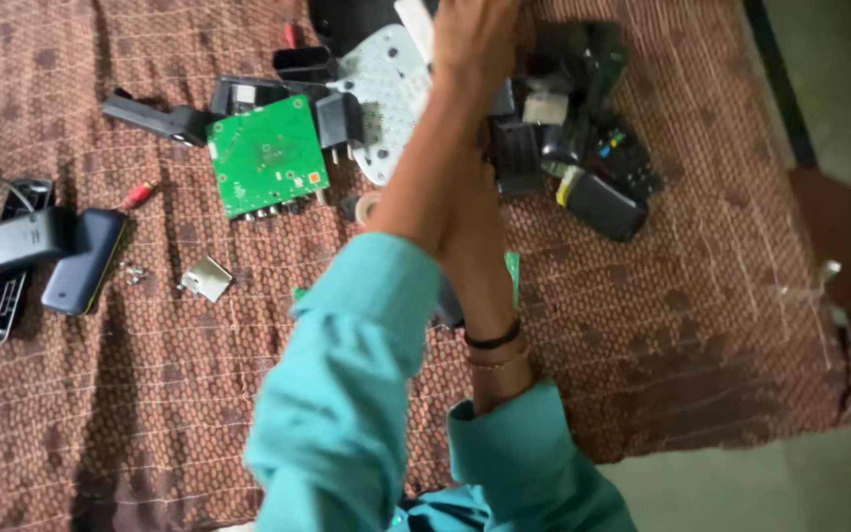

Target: The person disassembles and reassembles small electronic devices, including a black remote control and a black power adapter, using a green screwdriver. They remove screws, open the casings, and handle internal components on a patterned table.

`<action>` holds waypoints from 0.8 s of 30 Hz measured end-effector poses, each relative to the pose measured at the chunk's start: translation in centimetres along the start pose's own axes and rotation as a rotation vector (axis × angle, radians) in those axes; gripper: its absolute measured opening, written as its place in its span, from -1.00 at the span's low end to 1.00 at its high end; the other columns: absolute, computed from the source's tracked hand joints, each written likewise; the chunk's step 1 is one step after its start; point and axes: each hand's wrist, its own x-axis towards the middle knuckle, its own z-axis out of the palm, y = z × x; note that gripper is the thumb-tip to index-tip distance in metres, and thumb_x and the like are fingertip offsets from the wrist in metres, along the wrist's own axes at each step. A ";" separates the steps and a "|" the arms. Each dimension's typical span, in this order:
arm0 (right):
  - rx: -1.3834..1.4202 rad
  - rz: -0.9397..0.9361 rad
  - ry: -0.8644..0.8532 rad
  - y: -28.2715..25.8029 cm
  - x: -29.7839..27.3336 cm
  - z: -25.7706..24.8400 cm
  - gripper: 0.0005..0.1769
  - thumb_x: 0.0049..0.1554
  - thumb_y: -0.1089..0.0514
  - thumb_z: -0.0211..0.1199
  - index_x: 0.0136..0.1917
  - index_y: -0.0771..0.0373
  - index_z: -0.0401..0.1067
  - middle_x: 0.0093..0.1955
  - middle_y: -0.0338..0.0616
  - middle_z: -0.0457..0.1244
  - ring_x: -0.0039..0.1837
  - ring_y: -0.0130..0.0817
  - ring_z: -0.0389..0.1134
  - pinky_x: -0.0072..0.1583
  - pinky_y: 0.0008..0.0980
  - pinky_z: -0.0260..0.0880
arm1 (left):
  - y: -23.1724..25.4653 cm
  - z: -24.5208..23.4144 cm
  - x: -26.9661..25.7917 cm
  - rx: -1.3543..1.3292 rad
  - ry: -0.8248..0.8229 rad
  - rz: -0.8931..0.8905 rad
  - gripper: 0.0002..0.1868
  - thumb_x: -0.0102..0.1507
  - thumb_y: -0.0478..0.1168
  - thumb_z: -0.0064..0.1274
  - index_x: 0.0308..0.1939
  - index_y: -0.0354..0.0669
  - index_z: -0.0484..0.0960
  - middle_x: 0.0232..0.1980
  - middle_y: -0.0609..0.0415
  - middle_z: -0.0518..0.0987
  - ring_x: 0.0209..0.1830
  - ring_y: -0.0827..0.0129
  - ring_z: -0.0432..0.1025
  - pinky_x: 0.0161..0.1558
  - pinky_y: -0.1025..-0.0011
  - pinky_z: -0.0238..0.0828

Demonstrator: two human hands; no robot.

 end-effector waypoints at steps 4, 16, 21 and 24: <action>0.225 -0.249 0.150 1.9 0.1 0.6 -0.23 0.09 0.06 0.29 0.48 0.31 0.11 0.28 0.28 0.24 0.27 0.23 0.29 0.17 0.03 0.35 | 0.6 2.1 1.5 0.260 -0.259 -0.249 -0.78 0.14 -0.25 0.15 -0.12 -0.13 0.65 -0.05 0.05 0.66 0.10 0.17 0.44 0.07 0.13 0.30; 0.398 0.124 -0.077 1.9 1.0 -1.9 -0.21 0.08 0.28 0.28 0.52 0.29 0.07 -0.09 0.16 0.38 -0.13 -0.23 0.41 -0.09 -0.26 0.37 | 0.2 -1.4 0.6 0.007 -0.460 -0.232 -0.26 -0.31 -0.20 0.37 -0.02 -0.11 0.55 0.02 -0.14 0.55 0.15 -0.06 0.42 0.09 0.09 0.36; 0.451 0.169 -0.147 2.1 1.7 -2.0 -0.20 0.04 0.37 0.28 0.50 0.36 0.08 -0.19 0.07 0.33 -0.21 -0.36 0.35 -0.18 -0.33 0.30 | -0.1 -2.3 -1.2 -0.315 -0.124 -0.129 -0.47 -0.01 -0.31 0.20 0.04 -0.08 0.45 -0.06 -0.08 0.62 -0.06 -0.07 0.56 -0.13 0.08 0.53; 0.459 0.016 -0.119 5.1 1.8 -1.2 -0.12 -0.08 0.39 0.45 0.45 0.43 0.13 -0.08 -0.11 0.30 -0.13 -0.43 0.34 -0.11 -0.41 0.40 | -0.2 -6.7 -3.0 -0.507 -0.060 -0.099 -0.35 0.07 -0.42 0.10 0.24 -0.17 0.29 -0.07 -0.12 0.61 -0.10 -0.14 0.57 -0.15 0.03 0.51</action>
